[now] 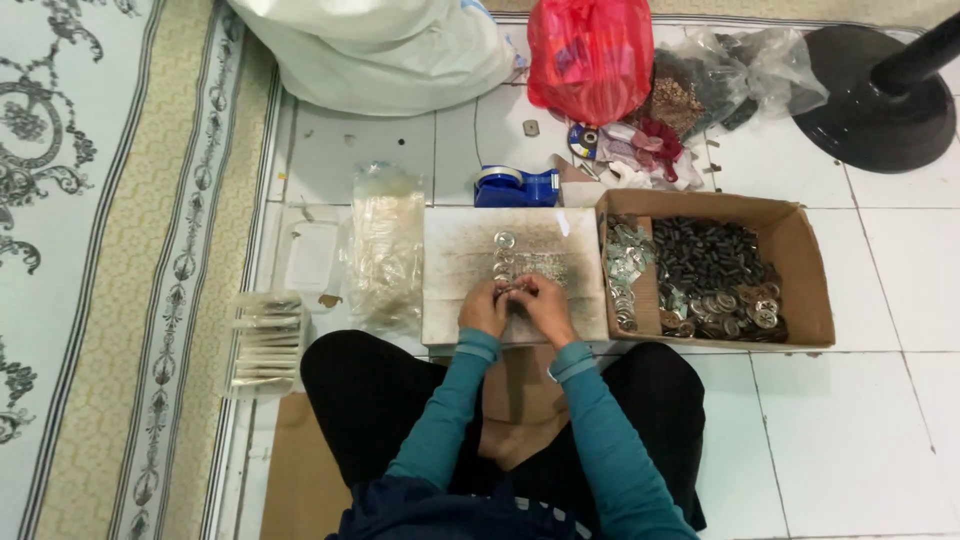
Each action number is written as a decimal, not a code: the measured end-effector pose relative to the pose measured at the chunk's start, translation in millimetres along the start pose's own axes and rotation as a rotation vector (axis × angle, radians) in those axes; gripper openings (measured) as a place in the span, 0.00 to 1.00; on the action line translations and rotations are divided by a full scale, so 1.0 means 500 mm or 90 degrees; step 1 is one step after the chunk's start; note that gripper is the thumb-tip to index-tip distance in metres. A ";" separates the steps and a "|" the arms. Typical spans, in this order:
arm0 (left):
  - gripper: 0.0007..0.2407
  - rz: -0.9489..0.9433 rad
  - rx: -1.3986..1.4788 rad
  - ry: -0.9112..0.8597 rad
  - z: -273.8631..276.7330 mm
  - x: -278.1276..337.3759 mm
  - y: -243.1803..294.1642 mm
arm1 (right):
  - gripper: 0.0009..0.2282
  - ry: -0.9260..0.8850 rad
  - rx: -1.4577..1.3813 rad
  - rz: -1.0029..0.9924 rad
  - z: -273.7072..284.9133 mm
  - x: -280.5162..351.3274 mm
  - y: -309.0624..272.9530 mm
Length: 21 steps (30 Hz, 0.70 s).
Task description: Sorting small metal components from a cardboard box and placing them into small plastic bags.
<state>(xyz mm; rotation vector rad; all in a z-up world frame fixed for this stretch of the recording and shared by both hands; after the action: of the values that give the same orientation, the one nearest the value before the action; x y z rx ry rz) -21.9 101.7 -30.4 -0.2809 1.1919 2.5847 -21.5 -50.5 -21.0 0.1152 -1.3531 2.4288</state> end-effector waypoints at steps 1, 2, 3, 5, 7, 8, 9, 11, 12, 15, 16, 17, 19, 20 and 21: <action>0.07 0.000 -0.002 0.003 0.010 -0.003 -0.003 | 0.10 -0.001 -0.001 0.004 -0.015 -0.007 0.002; 0.07 0.034 -0.036 -0.044 0.015 0.002 -0.006 | 0.09 0.001 0.024 0.014 -0.029 -0.006 0.009; 0.07 0.067 -0.069 -0.092 0.019 0.007 -0.009 | 0.08 0.003 0.049 0.023 -0.042 -0.007 0.016; 0.07 0.062 -0.084 -0.085 0.017 0.006 -0.007 | 0.07 0.015 0.084 0.023 -0.033 0.013 -0.020; 0.08 0.055 -0.097 -0.078 0.012 0.004 -0.006 | 0.06 0.029 0.120 0.022 -0.026 0.024 -0.041; 0.09 0.058 -0.115 -0.081 0.010 0.004 -0.006 | 0.07 0.036 0.130 0.029 -0.026 0.028 -0.046; 0.10 0.061 -0.133 -0.085 0.007 0.003 -0.006 | 0.07 0.044 0.141 0.035 -0.024 0.031 -0.049; 0.10 0.064 -0.135 -0.096 0.026 -0.008 0.016 | 0.08 0.053 0.121 0.034 -0.019 0.031 -0.058; 0.10 0.073 -0.137 -0.107 0.034 -0.005 0.027 | 0.09 0.058 0.103 0.033 -0.017 0.038 -0.058; 0.10 0.029 -0.126 -0.098 0.047 -0.025 0.057 | 0.07 0.097 0.035 -0.006 0.020 0.026 -0.038; 0.10 0.024 -0.124 -0.108 0.035 -0.040 0.070 | 0.07 0.103 0.034 -0.016 0.052 0.025 -0.034; 0.10 -0.013 -0.105 -0.111 0.022 -0.055 0.086 | 0.06 0.118 0.025 -0.030 0.085 0.023 -0.029; 0.10 -0.050 -0.082 -0.118 -0.019 -0.081 0.134 | 0.06 0.134 0.019 -0.048 0.149 -0.004 0.021; 0.10 -0.107 -0.075 -0.148 -0.048 -0.096 0.168 | 0.07 0.156 0.028 -0.087 0.180 -0.031 0.068; 0.11 -0.164 -0.067 -0.178 -0.078 -0.109 0.204 | 0.07 0.179 0.037 -0.126 0.212 -0.057 0.115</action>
<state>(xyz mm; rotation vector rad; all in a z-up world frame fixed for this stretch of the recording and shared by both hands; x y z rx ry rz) -2.1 -0.5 33.0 -0.0824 0.8637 2.3687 -25.6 -174.3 -17.0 -0.0718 -1.0945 2.2208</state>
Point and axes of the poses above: each hand's wrist, its own x-axis away from the middle knuckle, its own z-axis out of the back of the hand, y = z × x, the point moved 2 cm from there along -x, towards the middle knuckle, and after that the axes turned 10 degrees about -z, right-handed, at the moved point
